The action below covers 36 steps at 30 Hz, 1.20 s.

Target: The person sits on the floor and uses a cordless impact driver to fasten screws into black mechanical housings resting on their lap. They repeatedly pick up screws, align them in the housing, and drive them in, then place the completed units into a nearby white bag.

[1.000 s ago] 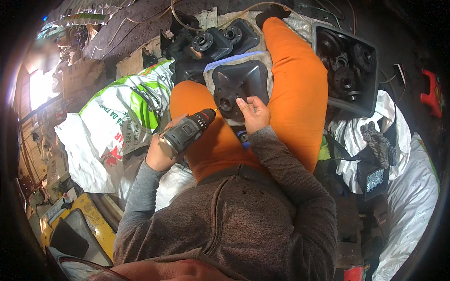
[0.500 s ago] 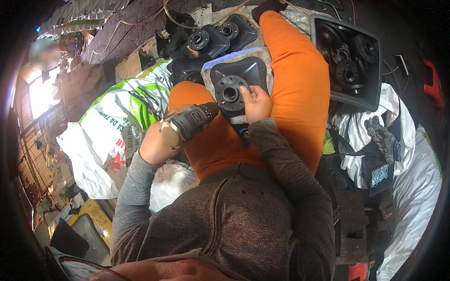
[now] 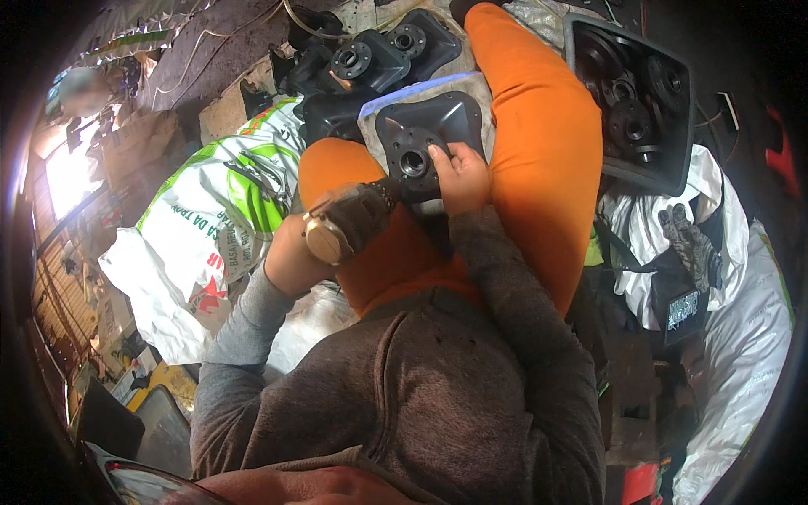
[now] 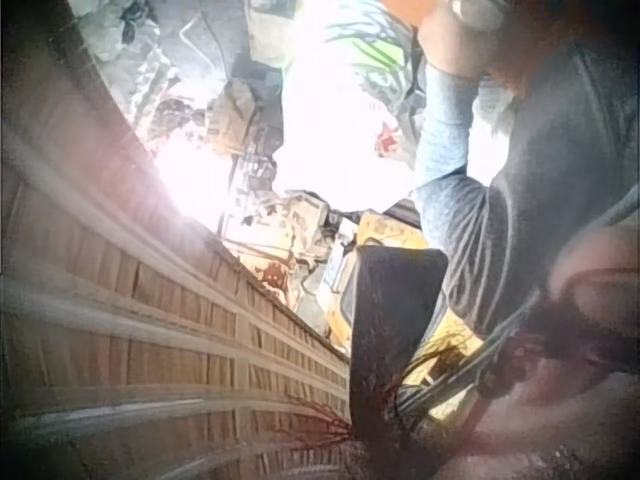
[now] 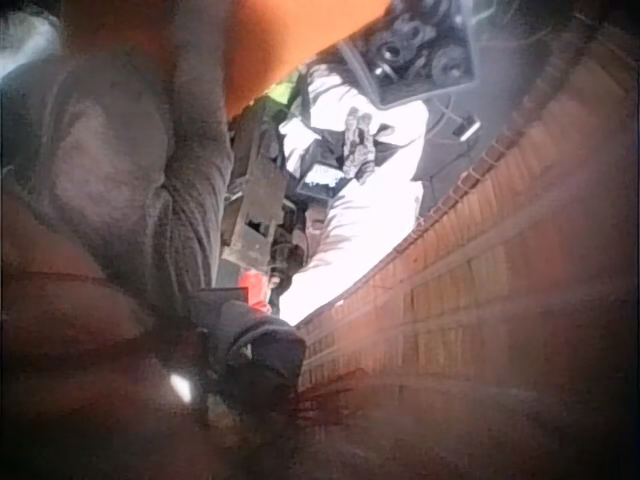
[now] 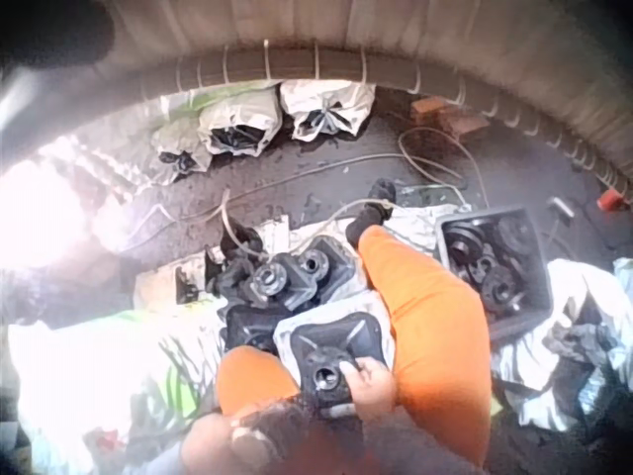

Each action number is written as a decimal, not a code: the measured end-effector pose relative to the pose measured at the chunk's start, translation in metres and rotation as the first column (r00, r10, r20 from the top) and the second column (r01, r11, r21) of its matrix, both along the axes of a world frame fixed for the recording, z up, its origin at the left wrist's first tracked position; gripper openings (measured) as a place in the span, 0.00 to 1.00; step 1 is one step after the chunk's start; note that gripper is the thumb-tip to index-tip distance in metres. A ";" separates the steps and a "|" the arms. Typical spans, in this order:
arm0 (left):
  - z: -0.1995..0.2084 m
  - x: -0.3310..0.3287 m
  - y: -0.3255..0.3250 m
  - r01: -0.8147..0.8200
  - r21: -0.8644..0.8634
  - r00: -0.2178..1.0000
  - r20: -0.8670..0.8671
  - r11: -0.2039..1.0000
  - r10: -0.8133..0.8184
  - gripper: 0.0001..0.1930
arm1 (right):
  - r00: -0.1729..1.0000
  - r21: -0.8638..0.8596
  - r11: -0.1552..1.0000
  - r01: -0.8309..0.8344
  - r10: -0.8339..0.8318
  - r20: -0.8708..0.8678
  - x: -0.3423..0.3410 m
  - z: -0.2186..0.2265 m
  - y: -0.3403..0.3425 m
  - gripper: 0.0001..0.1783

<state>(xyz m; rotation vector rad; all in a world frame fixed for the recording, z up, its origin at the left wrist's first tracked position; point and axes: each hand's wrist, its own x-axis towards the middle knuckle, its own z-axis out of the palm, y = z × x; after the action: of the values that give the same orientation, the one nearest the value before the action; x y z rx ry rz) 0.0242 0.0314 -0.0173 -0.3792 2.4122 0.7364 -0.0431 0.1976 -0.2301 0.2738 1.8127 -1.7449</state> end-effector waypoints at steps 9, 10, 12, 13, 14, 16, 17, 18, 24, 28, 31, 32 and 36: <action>0.011 0.032 0.004 0.117 -0.015 0.932 -0.344 0.993 -0.115 0.28 | 0.995 0.098 0.992 -0.075 0.080 -0.054 -0.001 -0.016 -0.002 0.17; 0.021 0.037 0.007 0.120 0.013 0.950 -0.292 0.993 -0.111 0.30 | 0.992 0.151 0.987 -0.046 0.062 -0.106 -0.002 -0.015 -0.003 0.18; 0.034 0.051 0.013 -0.048 0.112 0.960 -0.270 0.993 0.077 0.30 | 0.972 0.131 0.990 0.046 -0.014 -0.236 -0.007 0.001 0.000 0.20; 0.041 0.056 0.016 -0.127 0.161 0.953 -0.253 0.979 0.165 0.30 | 0.997 -0.024 0.997 0.068 -0.069 -0.045 -0.008 0.011 0.008 0.20; 0.045 0.063 0.022 -0.198 0.226 0.931 -0.262 0.954 0.255 0.30 | 0.985 -0.171 0.980 0.104 -0.077 0.154 -0.009 0.016 0.016 0.19; 0.042 0.072 0.028 -0.142 0.237 0.913 -0.345 0.961 0.220 0.30 | 0.877 -0.505 0.834 0.222 0.055 0.476 -0.006 0.024 0.041 0.20; 0.040 0.077 0.031 -0.118 0.246 0.902 -0.379 0.962 0.208 0.30 | 0.809 -0.665 0.687 0.292 0.193 0.555 0.000 0.033 0.049 0.23; 0.037 0.077 0.031 0.058 0.095 0.880 -0.475 0.994 -0.006 0.30 | 0.767 -0.703 0.639 0.312 0.266 0.583 0.003 0.048 0.053 0.24; 0.033 0.070 0.043 -0.003 0.231 0.915 -0.392 0.973 0.096 0.28 | 0.737 -0.750 0.585 0.308 0.352 0.577 0.016 0.073 0.059 0.27; 0.035 0.068 0.040 0.001 0.186 0.917 -0.391 0.983 0.073 0.28 | 0.771 -0.825 0.519 0.225 0.423 0.476 0.013 0.063 0.064 0.27; 0.037 0.066 0.040 0.002 0.207 0.918 -0.388 0.978 0.080 0.28 | 0.771 -0.833 0.513 0.208 0.438 0.463 0.014 0.061 0.065 0.27; 0.037 0.065 0.039 -0.012 0.234 0.919 -0.380 0.972 0.103 0.28 | 0.774 -0.809 0.550 0.208 0.413 0.479 0.013 0.066 0.064 0.26; 0.044 0.068 0.034 -0.015 0.205 0.901 -0.423 0.979 0.102 0.28 | 0.786 -0.742 0.652 0.155 0.374 0.492 0.013 0.077 0.065 0.22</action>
<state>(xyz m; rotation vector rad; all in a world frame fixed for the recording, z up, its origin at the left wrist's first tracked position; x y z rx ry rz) 0.0920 0.0657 0.0269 -0.2244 2.7090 1.1834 -0.0296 0.2624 -0.1532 0.3083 0.5195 -1.8582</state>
